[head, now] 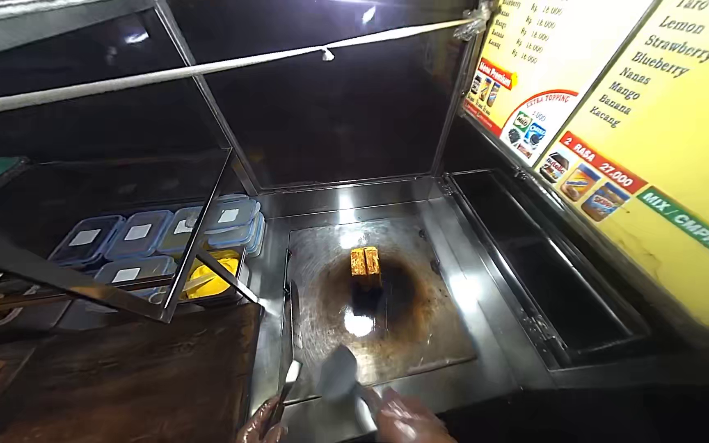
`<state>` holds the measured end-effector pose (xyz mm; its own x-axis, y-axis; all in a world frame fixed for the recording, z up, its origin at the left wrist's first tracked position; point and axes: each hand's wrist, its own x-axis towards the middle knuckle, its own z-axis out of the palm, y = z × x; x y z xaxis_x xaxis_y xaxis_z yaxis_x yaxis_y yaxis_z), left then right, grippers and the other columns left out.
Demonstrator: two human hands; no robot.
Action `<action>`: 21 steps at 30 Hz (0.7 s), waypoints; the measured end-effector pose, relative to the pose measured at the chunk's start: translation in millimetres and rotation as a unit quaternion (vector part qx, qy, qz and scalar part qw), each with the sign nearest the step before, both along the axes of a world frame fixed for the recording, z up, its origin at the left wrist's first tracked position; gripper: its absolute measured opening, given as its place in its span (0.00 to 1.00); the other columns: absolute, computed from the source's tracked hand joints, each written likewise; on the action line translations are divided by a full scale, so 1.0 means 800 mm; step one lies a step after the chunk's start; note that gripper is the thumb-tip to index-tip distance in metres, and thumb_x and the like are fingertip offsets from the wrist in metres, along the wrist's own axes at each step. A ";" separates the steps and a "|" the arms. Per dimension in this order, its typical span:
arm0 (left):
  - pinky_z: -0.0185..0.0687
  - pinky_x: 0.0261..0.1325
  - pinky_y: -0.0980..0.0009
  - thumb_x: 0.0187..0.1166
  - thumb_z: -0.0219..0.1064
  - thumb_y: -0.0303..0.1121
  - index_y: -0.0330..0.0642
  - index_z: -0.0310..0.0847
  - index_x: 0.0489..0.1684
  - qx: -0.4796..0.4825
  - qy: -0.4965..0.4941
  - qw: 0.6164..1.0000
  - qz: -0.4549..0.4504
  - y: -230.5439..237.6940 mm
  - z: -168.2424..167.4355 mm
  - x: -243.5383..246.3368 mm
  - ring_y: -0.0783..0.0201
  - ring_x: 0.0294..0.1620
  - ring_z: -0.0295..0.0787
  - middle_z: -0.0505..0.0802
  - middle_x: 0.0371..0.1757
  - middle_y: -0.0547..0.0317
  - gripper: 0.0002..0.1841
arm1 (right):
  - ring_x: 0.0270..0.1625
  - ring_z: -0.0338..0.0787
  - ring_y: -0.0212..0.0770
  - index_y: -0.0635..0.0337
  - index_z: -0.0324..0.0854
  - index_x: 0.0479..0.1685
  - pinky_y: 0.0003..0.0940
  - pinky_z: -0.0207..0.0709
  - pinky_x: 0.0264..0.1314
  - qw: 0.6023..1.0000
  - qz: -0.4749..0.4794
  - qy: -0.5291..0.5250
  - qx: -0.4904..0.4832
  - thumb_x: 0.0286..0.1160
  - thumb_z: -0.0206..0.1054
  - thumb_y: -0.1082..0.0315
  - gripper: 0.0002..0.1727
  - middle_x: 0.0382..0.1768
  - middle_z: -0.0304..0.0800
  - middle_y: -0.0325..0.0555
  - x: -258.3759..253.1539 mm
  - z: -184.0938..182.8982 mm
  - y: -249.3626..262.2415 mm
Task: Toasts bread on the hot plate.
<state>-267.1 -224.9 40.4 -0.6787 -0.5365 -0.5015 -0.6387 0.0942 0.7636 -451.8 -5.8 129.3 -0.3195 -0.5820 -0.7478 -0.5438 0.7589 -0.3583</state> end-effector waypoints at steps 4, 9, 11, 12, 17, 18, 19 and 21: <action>0.86 0.46 0.52 0.79 0.61 0.27 0.36 0.72 0.81 -0.034 -0.036 0.998 -0.029 -0.044 -0.008 -0.003 0.52 0.38 0.90 0.92 0.50 0.39 0.27 | 0.69 0.85 0.67 0.51 0.64 0.89 0.70 0.79 0.66 0.997 -0.021 0.060 -0.035 0.77 0.64 0.69 0.35 0.74 0.79 0.63 -0.039 -0.057 -0.123; 0.83 0.60 0.50 0.78 0.63 0.24 0.38 0.74 0.80 -0.035 -0.040 0.996 -0.065 -0.083 -0.017 0.001 0.48 0.54 0.90 0.89 0.63 0.36 0.27 | 0.73 0.82 0.68 0.58 0.79 0.74 0.74 0.74 0.71 0.993 -0.056 0.092 0.047 0.79 0.65 0.64 0.24 0.70 0.83 0.65 -0.088 -0.048 -0.038; 0.79 0.69 0.48 0.78 0.64 0.26 0.39 0.74 0.81 -0.025 -0.039 0.995 -0.084 -0.090 -0.017 0.011 0.46 0.62 0.88 0.88 0.67 0.35 0.27 | 0.69 0.84 0.69 0.63 0.82 0.67 0.74 0.74 0.68 0.985 -0.071 0.085 0.131 0.79 0.66 0.63 0.21 0.65 0.86 0.67 -0.082 -0.003 0.040; 0.80 0.68 0.47 0.77 0.64 0.27 0.38 0.75 0.80 -0.015 -0.033 0.995 -0.091 -0.091 -0.017 0.015 0.45 0.62 0.89 0.88 0.66 0.35 0.28 | 0.68 0.85 0.69 0.62 0.83 0.65 0.74 0.75 0.67 0.981 -0.078 0.080 0.159 0.79 0.65 0.62 0.20 0.63 0.87 0.67 -0.074 0.015 0.078; 0.83 0.61 0.49 0.77 0.65 0.28 0.40 0.78 0.77 0.020 0.011 0.991 -0.135 -0.072 -0.011 0.001 0.50 0.53 0.91 0.92 0.59 0.40 0.25 | 0.77 0.83 0.57 0.49 0.69 0.88 0.59 0.70 0.82 0.970 -0.199 0.092 0.107 0.87 0.58 0.62 0.29 0.72 0.85 0.58 -0.036 0.052 0.149; 0.84 0.60 0.49 0.77 0.65 0.28 0.42 0.80 0.76 0.018 0.019 0.990 -0.138 -0.064 -0.010 -0.012 0.51 0.52 0.92 0.93 0.58 0.42 0.25 | 0.78 0.82 0.55 0.47 0.66 0.90 0.57 0.70 0.84 0.960 -0.240 0.126 0.069 0.89 0.57 0.61 0.30 0.75 0.83 0.56 -0.029 0.056 0.131; 0.84 0.60 0.49 0.76 0.65 0.27 0.43 0.81 0.75 0.019 0.032 0.990 -0.137 -0.053 -0.007 -0.025 0.51 0.51 0.91 0.93 0.57 0.43 0.24 | 0.80 0.80 0.53 0.47 0.64 0.91 0.54 0.68 0.86 0.949 -0.272 0.160 0.024 0.89 0.55 0.61 0.30 0.77 0.81 0.54 -0.025 0.056 0.108; 0.84 0.61 0.51 0.76 0.65 0.27 0.45 0.83 0.73 0.018 0.050 0.989 -0.135 -0.031 -0.002 -0.056 0.53 0.53 0.91 0.93 0.57 0.46 0.24 | 0.82 0.78 0.50 0.48 0.63 0.91 0.48 0.65 0.88 0.928 -0.296 0.220 -0.053 0.90 0.53 0.62 0.30 0.80 0.79 0.52 -0.028 0.050 0.055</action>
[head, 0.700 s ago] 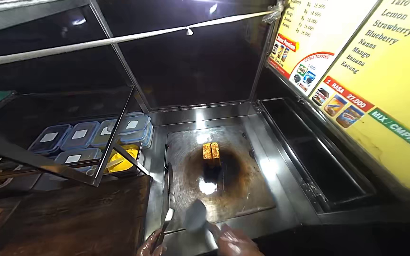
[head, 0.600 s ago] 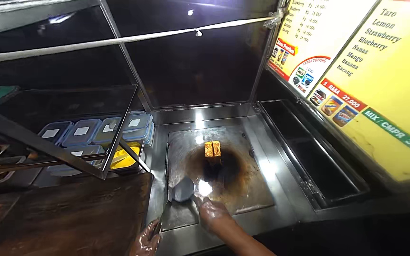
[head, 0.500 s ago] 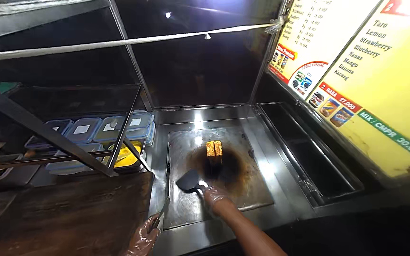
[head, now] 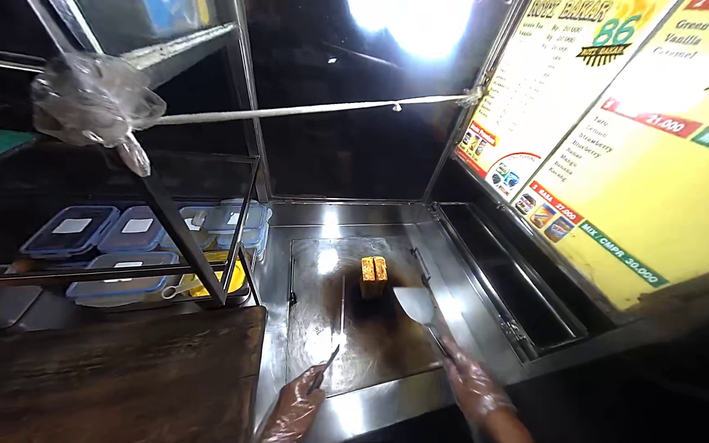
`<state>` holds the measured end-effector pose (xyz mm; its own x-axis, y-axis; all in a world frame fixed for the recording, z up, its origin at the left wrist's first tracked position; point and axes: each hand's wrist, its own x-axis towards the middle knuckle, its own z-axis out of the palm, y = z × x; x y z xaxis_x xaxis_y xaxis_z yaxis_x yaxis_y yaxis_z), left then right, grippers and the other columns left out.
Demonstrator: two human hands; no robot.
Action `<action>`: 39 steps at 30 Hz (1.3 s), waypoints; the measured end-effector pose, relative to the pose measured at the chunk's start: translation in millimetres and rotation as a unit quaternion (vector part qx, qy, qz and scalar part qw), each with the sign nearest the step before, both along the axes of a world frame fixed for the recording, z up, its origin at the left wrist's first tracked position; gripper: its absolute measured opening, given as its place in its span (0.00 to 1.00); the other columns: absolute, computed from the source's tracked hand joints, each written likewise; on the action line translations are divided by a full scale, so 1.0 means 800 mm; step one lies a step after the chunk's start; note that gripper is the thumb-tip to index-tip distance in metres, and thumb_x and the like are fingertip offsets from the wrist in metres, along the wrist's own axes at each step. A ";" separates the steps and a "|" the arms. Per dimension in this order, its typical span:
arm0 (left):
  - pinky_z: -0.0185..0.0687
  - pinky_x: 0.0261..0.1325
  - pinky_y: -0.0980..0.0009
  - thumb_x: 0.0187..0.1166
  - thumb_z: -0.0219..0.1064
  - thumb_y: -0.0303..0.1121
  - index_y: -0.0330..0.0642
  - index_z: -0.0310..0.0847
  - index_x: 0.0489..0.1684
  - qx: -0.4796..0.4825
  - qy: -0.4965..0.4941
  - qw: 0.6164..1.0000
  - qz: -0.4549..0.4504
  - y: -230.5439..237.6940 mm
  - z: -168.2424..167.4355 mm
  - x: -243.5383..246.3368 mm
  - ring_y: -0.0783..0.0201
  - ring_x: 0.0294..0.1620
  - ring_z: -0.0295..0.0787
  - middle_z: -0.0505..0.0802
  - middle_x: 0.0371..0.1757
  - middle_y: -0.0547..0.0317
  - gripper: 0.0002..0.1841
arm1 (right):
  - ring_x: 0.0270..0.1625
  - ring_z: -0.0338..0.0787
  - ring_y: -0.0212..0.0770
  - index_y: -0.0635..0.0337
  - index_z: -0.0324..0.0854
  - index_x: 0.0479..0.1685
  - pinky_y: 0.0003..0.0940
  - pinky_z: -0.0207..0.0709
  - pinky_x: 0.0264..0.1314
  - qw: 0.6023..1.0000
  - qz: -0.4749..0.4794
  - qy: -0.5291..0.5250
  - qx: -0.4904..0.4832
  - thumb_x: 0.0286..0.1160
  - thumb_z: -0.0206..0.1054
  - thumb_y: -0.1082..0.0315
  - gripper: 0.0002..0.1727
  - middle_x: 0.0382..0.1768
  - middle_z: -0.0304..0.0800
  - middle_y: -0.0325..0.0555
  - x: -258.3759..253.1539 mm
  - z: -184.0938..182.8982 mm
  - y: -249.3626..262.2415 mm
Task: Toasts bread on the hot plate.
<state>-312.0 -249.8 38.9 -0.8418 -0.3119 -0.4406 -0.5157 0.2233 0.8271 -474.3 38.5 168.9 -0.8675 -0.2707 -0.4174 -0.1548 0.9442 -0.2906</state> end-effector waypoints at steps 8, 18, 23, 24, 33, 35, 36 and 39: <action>0.84 0.58 0.53 0.75 0.66 0.30 0.49 0.84 0.72 0.002 -0.010 1.000 0.009 0.072 0.013 -0.047 0.56 0.49 0.92 0.95 0.53 0.49 0.23 | 0.70 0.86 0.60 0.42 0.57 0.94 0.60 0.81 0.69 0.997 0.051 0.005 0.062 0.83 0.56 0.66 0.36 0.76 0.78 0.59 -0.074 -0.054 -0.107; 0.80 0.72 0.48 0.77 0.65 0.31 0.48 0.79 0.78 -0.081 -0.069 0.994 0.011 0.101 0.000 -0.003 0.51 0.64 0.90 0.93 0.63 0.44 0.26 | 0.67 0.89 0.60 0.41 0.55 0.95 0.61 0.84 0.65 0.993 0.099 -0.020 0.063 0.84 0.56 0.64 0.36 0.77 0.77 0.58 -0.105 -0.067 -0.067; 0.80 0.70 0.40 0.78 0.64 0.41 0.62 0.75 0.83 -0.225 -0.210 0.951 -0.028 0.072 -0.001 0.018 0.46 0.65 0.90 0.94 0.62 0.49 0.29 | 0.66 0.90 0.59 0.42 0.53 0.95 0.59 0.85 0.63 0.991 0.120 -0.033 0.044 0.83 0.56 0.66 0.37 0.77 0.77 0.58 -0.118 -0.069 -0.054; 0.80 0.70 0.39 0.78 0.63 0.42 0.64 0.74 0.84 -0.246 -0.230 0.941 -0.035 0.067 -0.001 0.019 0.46 0.66 0.89 0.93 0.63 0.50 0.30 | 0.66 0.90 0.59 0.42 0.53 0.95 0.60 0.85 0.63 0.991 0.123 -0.033 0.041 0.82 0.57 0.66 0.38 0.77 0.77 0.58 -0.120 -0.069 -0.051; 0.81 0.67 0.36 0.76 0.67 0.44 0.66 0.71 0.84 -0.388 -0.292 0.873 -0.041 0.011 -0.012 0.017 0.39 0.70 0.85 0.87 0.72 0.47 0.32 | 0.66 0.89 0.60 0.43 0.55 0.94 0.61 0.84 0.63 0.989 0.137 -0.014 0.050 0.79 0.59 0.68 0.39 0.77 0.77 0.59 -0.117 -0.058 -0.053; 0.81 0.68 0.38 0.76 0.68 0.45 0.65 0.71 0.85 -0.403 -0.280 0.871 -0.024 -0.004 -0.012 0.026 0.41 0.70 0.85 0.86 0.73 0.47 0.32 | 0.67 0.89 0.60 0.43 0.54 0.95 0.61 0.84 0.64 0.989 0.132 -0.014 0.058 0.79 0.59 0.68 0.40 0.78 0.76 0.59 -0.113 -0.057 -0.056; 0.81 0.68 0.39 0.76 0.68 0.45 0.64 0.71 0.85 -0.408 -0.269 0.872 -0.017 -0.012 -0.013 0.033 0.42 0.70 0.85 0.86 0.73 0.48 0.32 | 0.67 0.89 0.61 0.43 0.54 0.95 0.61 0.84 0.64 0.990 0.129 -0.012 0.064 0.79 0.59 0.69 0.40 0.78 0.76 0.58 -0.111 -0.056 -0.057; 0.77 0.73 0.40 0.81 0.61 0.52 0.66 0.68 0.88 -0.390 -0.231 0.891 0.007 -0.040 -0.011 0.060 0.46 0.73 0.84 0.86 0.74 0.52 0.31 | 0.68 0.88 0.60 0.42 0.55 0.94 0.62 0.84 0.65 0.990 0.118 -0.006 0.075 0.78 0.59 0.69 0.40 0.78 0.77 0.58 -0.103 -0.056 -0.061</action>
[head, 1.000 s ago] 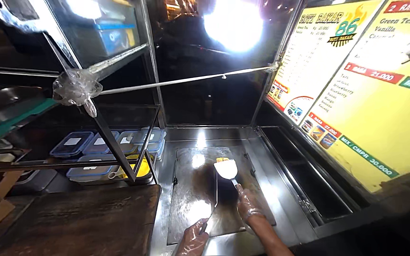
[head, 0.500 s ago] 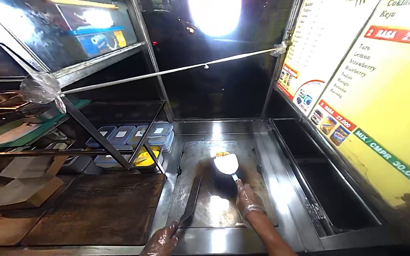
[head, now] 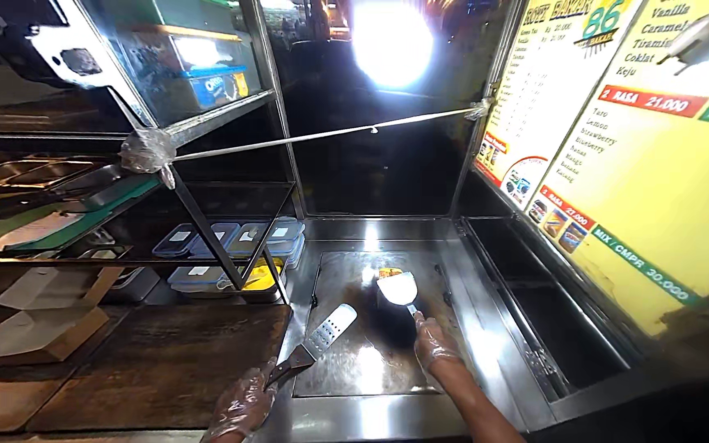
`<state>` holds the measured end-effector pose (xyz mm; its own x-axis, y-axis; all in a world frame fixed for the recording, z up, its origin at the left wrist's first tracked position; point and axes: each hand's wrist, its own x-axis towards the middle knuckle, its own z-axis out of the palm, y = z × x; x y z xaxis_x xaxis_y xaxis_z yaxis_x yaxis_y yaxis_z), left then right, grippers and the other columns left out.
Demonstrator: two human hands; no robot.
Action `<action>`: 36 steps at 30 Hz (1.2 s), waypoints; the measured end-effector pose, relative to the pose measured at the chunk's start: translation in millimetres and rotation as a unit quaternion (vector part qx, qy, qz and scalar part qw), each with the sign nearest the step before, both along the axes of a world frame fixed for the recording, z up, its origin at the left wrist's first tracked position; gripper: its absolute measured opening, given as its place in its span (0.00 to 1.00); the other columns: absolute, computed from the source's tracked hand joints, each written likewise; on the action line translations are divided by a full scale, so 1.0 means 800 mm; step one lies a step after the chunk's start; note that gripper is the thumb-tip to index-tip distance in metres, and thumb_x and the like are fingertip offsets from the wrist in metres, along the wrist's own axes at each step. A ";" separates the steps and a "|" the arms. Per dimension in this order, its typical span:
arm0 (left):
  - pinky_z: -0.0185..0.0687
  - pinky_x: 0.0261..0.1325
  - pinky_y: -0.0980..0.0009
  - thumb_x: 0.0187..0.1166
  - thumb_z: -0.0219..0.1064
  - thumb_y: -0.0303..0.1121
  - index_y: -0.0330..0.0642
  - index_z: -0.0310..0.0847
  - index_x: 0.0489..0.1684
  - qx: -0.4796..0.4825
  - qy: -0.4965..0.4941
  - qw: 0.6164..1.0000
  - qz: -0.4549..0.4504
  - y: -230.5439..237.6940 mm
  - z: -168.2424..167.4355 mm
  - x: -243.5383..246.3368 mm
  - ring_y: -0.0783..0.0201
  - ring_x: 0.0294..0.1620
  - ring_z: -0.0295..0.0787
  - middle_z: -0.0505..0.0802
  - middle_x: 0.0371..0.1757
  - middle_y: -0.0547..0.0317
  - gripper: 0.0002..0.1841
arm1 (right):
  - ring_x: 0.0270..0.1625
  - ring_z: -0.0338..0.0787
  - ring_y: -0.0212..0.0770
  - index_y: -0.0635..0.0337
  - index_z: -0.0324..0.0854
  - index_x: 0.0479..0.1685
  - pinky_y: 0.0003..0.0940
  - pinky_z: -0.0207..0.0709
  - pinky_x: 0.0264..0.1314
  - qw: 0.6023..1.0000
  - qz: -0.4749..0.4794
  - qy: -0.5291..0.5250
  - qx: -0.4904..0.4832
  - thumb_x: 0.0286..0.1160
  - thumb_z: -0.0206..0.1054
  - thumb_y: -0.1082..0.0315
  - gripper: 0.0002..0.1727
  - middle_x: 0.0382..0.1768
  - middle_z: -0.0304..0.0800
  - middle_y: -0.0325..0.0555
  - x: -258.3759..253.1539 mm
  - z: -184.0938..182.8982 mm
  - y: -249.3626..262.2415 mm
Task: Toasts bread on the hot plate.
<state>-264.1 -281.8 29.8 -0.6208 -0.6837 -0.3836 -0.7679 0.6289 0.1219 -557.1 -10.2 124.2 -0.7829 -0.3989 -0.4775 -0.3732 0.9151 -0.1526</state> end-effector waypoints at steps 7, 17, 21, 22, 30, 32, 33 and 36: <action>0.58 0.90 0.48 0.94 0.38 0.54 0.49 0.64 0.90 -0.012 0.113 0.992 0.052 -0.077 -0.037 0.105 0.48 0.88 0.69 0.76 0.86 0.49 0.32 | 0.69 0.87 0.59 0.42 0.60 0.92 0.60 0.82 0.68 0.999 -0.032 0.029 -0.008 0.82 0.55 0.67 0.35 0.76 0.79 0.58 0.018 0.004 -0.017; 0.32 0.85 0.22 0.88 0.41 0.64 0.65 0.39 0.98 -0.035 0.027 0.998 0.049 -0.125 -0.102 0.138 0.39 0.97 0.34 0.46 0.98 0.52 0.38 | 0.79 0.82 0.50 0.56 0.70 0.87 0.46 0.68 0.86 0.964 -0.094 0.118 -0.217 0.88 0.54 0.65 0.28 0.76 0.83 0.54 0.144 -0.094 0.036; 0.30 0.82 0.18 0.87 0.39 0.66 0.67 0.37 0.98 -0.034 0.016 0.998 0.045 -0.132 -0.104 0.129 0.38 0.97 0.30 0.44 0.98 0.54 0.39 | 0.77 0.83 0.49 0.46 0.72 0.87 0.46 0.71 0.85 0.973 -0.141 0.020 -0.179 0.89 0.55 0.64 0.27 0.74 0.85 0.53 0.224 -0.133 0.049; 0.30 0.81 0.17 0.87 0.40 0.66 0.66 0.36 0.98 -0.028 0.010 0.999 0.042 -0.133 -0.101 0.128 0.36 0.97 0.29 0.43 0.98 0.54 0.40 | 0.78 0.82 0.49 0.43 0.74 0.85 0.46 0.70 0.85 0.971 -0.158 -0.012 -0.179 0.89 0.55 0.64 0.26 0.73 0.85 0.53 0.237 -0.141 0.046; 0.32 0.83 0.20 0.87 0.41 0.65 0.67 0.37 0.98 -0.006 -0.013 0.999 0.043 -0.140 -0.089 0.121 0.37 0.97 0.30 0.43 0.98 0.54 0.39 | 0.33 0.91 0.48 0.61 0.80 0.68 0.46 0.88 0.36 0.746 -0.423 -0.328 -0.395 0.81 0.59 0.73 0.18 0.40 0.90 0.55 0.294 -0.152 -0.103; 0.39 0.88 0.30 0.91 0.38 0.59 0.63 0.47 0.97 0.024 0.010 0.997 0.068 -0.135 -0.067 0.119 0.42 0.97 0.39 0.51 0.97 0.53 0.34 | 0.35 0.90 0.49 0.64 0.75 0.69 0.46 0.87 0.37 0.666 -0.460 -0.390 -0.440 0.80 0.59 0.77 0.19 0.42 0.88 0.59 0.299 -0.148 -0.161; 0.44 0.91 0.37 0.93 0.37 0.57 0.58 0.55 0.95 0.042 0.041 0.994 0.097 -0.128 -0.051 0.120 0.45 0.95 0.48 0.59 0.95 0.53 0.32 | 0.36 0.89 0.50 0.64 0.73 0.71 0.46 0.87 0.38 0.641 -0.464 -0.415 -0.449 0.80 0.59 0.77 0.20 0.46 0.87 0.60 0.301 -0.146 -0.187; 0.55 0.91 0.48 0.92 0.45 0.56 0.53 0.71 0.86 0.089 0.188 0.950 0.234 -0.077 0.010 0.132 0.54 0.88 0.68 0.78 0.84 0.56 0.30 | 0.42 0.92 0.52 0.57 0.61 0.83 0.47 0.88 0.44 0.610 -0.423 -0.506 -0.439 0.83 0.56 0.75 0.28 0.54 0.85 0.62 0.311 -0.143 -0.233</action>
